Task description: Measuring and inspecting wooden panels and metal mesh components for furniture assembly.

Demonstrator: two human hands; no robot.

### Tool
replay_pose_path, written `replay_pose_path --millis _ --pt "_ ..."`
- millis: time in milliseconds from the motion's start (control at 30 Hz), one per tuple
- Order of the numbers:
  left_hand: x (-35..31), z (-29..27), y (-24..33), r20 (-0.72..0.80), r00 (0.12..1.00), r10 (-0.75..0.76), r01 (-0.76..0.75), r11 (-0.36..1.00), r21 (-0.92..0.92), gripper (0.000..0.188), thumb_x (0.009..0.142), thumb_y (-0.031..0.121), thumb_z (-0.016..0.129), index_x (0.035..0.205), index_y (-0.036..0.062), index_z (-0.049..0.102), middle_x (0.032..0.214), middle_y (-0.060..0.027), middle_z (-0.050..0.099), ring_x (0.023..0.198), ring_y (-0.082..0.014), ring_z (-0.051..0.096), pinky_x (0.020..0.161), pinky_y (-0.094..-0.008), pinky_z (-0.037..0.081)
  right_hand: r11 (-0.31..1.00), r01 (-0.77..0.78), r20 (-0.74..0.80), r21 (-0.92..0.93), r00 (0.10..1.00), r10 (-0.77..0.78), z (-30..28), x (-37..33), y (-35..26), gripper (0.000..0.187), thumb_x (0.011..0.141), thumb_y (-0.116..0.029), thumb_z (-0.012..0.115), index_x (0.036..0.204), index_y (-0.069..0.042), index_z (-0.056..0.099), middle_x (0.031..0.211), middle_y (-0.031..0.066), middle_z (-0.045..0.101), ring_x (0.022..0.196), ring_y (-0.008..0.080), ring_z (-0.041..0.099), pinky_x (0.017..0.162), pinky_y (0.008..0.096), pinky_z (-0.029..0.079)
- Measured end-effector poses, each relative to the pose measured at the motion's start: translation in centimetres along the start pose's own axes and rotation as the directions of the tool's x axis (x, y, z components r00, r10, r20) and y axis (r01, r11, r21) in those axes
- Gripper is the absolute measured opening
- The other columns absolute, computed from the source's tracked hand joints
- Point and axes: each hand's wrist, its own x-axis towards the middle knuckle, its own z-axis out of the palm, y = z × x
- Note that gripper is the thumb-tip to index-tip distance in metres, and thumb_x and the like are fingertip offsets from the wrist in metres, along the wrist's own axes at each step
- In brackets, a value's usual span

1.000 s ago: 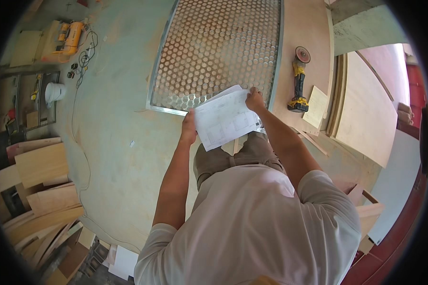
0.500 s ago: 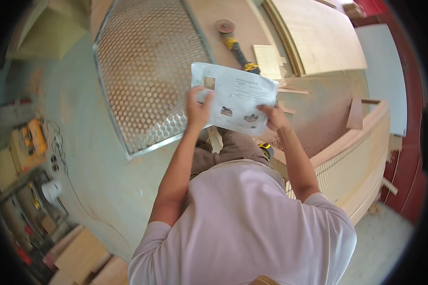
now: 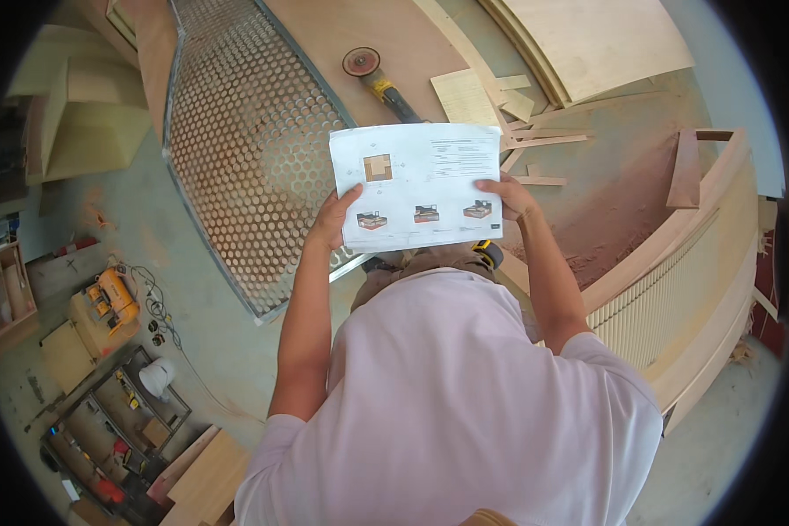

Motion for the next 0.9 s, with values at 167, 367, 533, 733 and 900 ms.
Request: replay_pose_path --millis 167,367,533,733,900 --pt "1.3 2.5 2.5 0.022 0.994 0.104 -0.105 0.994 0.039 0.046 0.088 0.018 0.064 0.126 -0.001 0.047 0.118 -0.0129 0.058 0.104 -0.0211 0.058 0.086 -0.0353 0.051 1.0 -0.005 0.11 0.012 0.994 0.004 -2.5 2.9 -2.9 0.049 0.081 -0.006 0.068 0.123 0.006 0.048 0.116 0.0172 0.059 0.099 0.0251 0.063 0.087 0.0361 0.053" --pt "3.9 3.0 0.8 -0.181 0.983 0.01 0.045 0.954 0.296 0.04 0.089 0.012 0.06 0.123 -0.0043 0.048 0.113 -0.0119 0.06 0.099 -0.0207 0.06 0.085 -0.0331 0.049 0.999 0.009 0.119 -0.04 0.993 -0.004 -1.9 7.3 -3.2 0.041 0.083 -0.013 0.068 0.116 0.007 0.053 0.114 0.0165 0.06 0.095 0.0228 0.063 0.082 0.0354 0.054" --pt "5.5 1.0 -1.9 -0.338 0.94 0.048 0.055 0.956 0.29 0.033 0.091 0.011 0.058 0.12 -0.0031 0.051 0.111 -0.0117 0.061 0.096 -0.0204 0.061 0.082 -0.0329 0.052 0.91 -0.083 -0.251 -0.407 0.968 -0.024 -7.9 12.8 -1.5 0.04 0.083 -0.026 0.068 0.109 0.001 0.056 0.102 0.0157 0.062 0.086 0.0212 0.061 0.066 0.0321 0.048" --pt "8.4 0.6 0.9 -0.371 0.924 0.095 0.015 0.959 0.283 0.027 0.091 0.011 0.058 0.115 -0.0011 0.055 0.107 -0.0109 0.063 0.091 -0.0193 0.063 0.077 -0.0329 0.054 0.196 -0.389 -0.424 -0.9 0.677 -0.601 -9.4 18.9 -2.9 0.09 0.066 -0.05 0.075 0.139 -0.016 0.034 0.14 0.0267 0.029 0.13 0.046 0.027 0.098 0.0607 0.031" --pt "14.5 3.1 4.8 -0.383 0.922 0.062 0.081 0.935 0.346 0.028 0.09 0.01 0.06 0.115 -0.0023 0.055 0.105 -0.0109 0.064 0.089 -0.0187 0.064 0.076 -0.0308 0.054 0.044 -0.469 -0.418 -0.882 0.737 -0.53 -10.1 20.1 -2.8 0.11 0.058 -0.06 0.076 0.146 -0.022 0.021 0.147 0.0255 0.016 0.134 0.0471 0.019 0.099 0.0659 0.025"
